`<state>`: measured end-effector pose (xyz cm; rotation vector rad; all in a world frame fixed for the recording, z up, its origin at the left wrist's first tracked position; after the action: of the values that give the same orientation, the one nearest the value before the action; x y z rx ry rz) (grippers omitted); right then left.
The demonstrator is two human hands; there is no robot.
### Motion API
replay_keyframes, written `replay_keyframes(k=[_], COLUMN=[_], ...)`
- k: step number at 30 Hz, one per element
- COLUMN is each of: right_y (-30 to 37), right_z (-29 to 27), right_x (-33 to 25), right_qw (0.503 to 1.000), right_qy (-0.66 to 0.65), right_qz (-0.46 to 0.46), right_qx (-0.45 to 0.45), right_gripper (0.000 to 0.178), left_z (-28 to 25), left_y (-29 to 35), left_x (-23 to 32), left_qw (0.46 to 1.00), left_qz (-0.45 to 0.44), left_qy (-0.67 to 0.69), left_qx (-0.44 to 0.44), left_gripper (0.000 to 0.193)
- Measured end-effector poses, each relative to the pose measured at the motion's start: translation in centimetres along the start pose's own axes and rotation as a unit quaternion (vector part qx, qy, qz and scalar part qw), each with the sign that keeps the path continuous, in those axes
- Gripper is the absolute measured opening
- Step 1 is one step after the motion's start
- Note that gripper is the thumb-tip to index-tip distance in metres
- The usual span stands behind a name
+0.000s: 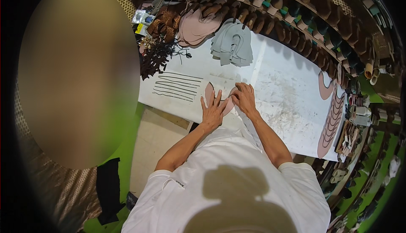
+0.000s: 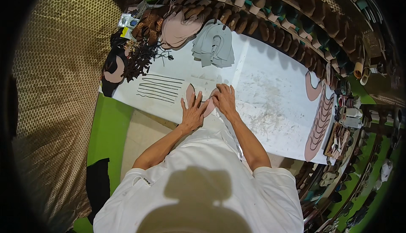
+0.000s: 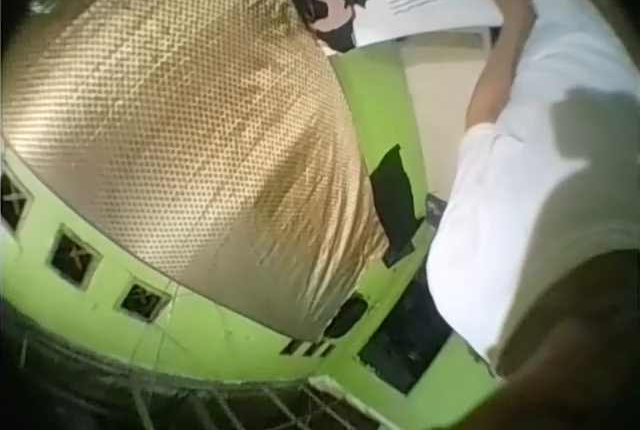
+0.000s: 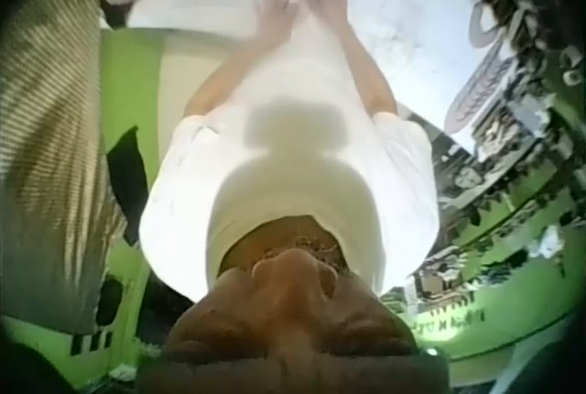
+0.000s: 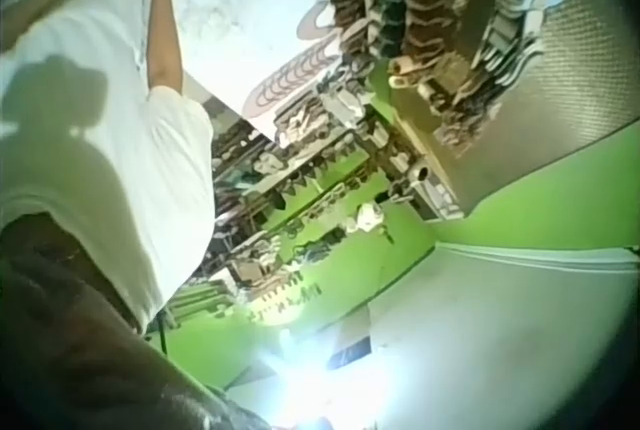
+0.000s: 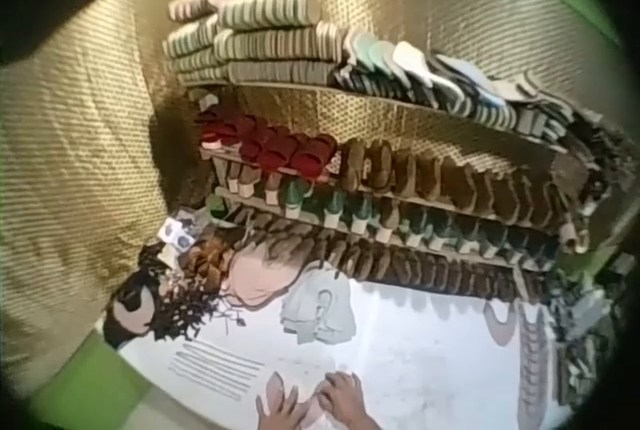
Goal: Manually folding and stacking shoe upper components on a production workbench.
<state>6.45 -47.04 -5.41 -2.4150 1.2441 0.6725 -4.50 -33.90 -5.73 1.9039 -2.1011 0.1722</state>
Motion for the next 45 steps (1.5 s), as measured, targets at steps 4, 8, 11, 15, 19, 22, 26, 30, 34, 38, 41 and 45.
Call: replay_keyframes(k=[4, 8, 11, 15, 19, 22, 26, 30, 34, 38, 41, 45], right_y=[-0.4, -0.6, -0.5, -0.5, -1.3, -1.6, -1.6, -1.5, -1.6, -1.8, -1.8, -1.9], right_z=[-0.1, -0.2, -0.3, -0.2, -0.9, -0.4, 0.1, 0.0, 0.0, 0.0, -0.1, 0.0], right_x=[0.0, -0.2, -1.0, -0.9, -0.6, -0.5, -0.2, -0.1, -0.6, -0.7, -0.7, -0.7], right_qw=[1.000, 1.000, 0.996, 0.996, 0.999, 1.000, 1.000, 1.000, 1.000, 1.000, 1.000, 1.000], right_qy=[-0.001, -0.014, -0.038, -0.048, -0.031, 0.000, 0.002, 0.005, 0.021, 0.025, 0.022, 0.023], right_qz=[0.006, -0.002, -0.047, -0.036, -0.023, -0.024, -0.013, -0.010, -0.016, -0.010, -0.004, -0.007], right_qx=[-0.014, -0.019, -0.064, -0.072, -0.005, -0.019, -0.022, -0.008, -0.004, 0.003, 0.002, -0.003], right_gripper=[0.015, 0.016, 0.018, 0.017, 0.014, 0.014, 0.013, 0.013, 0.012, 0.011, 0.013, 0.012], left_z=[0.0, 0.0, -0.1, -0.2, -0.1, 0.0, -0.3, -1.4, -1.6, -1.8, -1.7, -1.3], left_y=[0.2, 0.0, -0.3, -0.4, -0.3, -0.2, -0.2, -0.8, -1.0, -1.3, -1.4, -1.7], left_x=[-0.4, -0.4, -0.2, 0.2, 0.2, 0.2, 0.1, 0.3, 0.2, 0.2, 0.2, -0.1], left_qw=[1.000, 1.000, 1.000, 0.999, 0.999, 0.999, 0.999, 1.000, 1.000, 0.999, 0.999, 1.000], left_qz=[-0.010, 0.000, 0.012, 0.016, 0.018, 0.024, 0.028, 0.012, 0.006, 0.006, 0.001, 0.014], left_qy=[0.003, -0.012, -0.018, -0.029, -0.036, -0.047, -0.038, 0.005, 0.000, 0.026, 0.035, 0.014], left_qx=[-0.002, -0.006, 0.007, -0.002, -0.001, 0.006, 0.014, -0.006, -0.019, -0.025, -0.023, 0.013], left_gripper=[0.073, 0.068, 0.065, 0.065, 0.065, 0.066, 0.066, 0.059, 0.058, 0.060, 0.062, 0.072])
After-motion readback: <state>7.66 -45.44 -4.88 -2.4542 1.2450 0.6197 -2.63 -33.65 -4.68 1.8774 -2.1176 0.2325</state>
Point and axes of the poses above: each hand's wrist, its own y-axis away from the middle knuckle, its own z-axis out of the palm, x = y × z, the point moved 7 cm from there along -y, towards the middle knuckle, and after that the axes turned 2 degrees about -y, right-handed, at the moved point
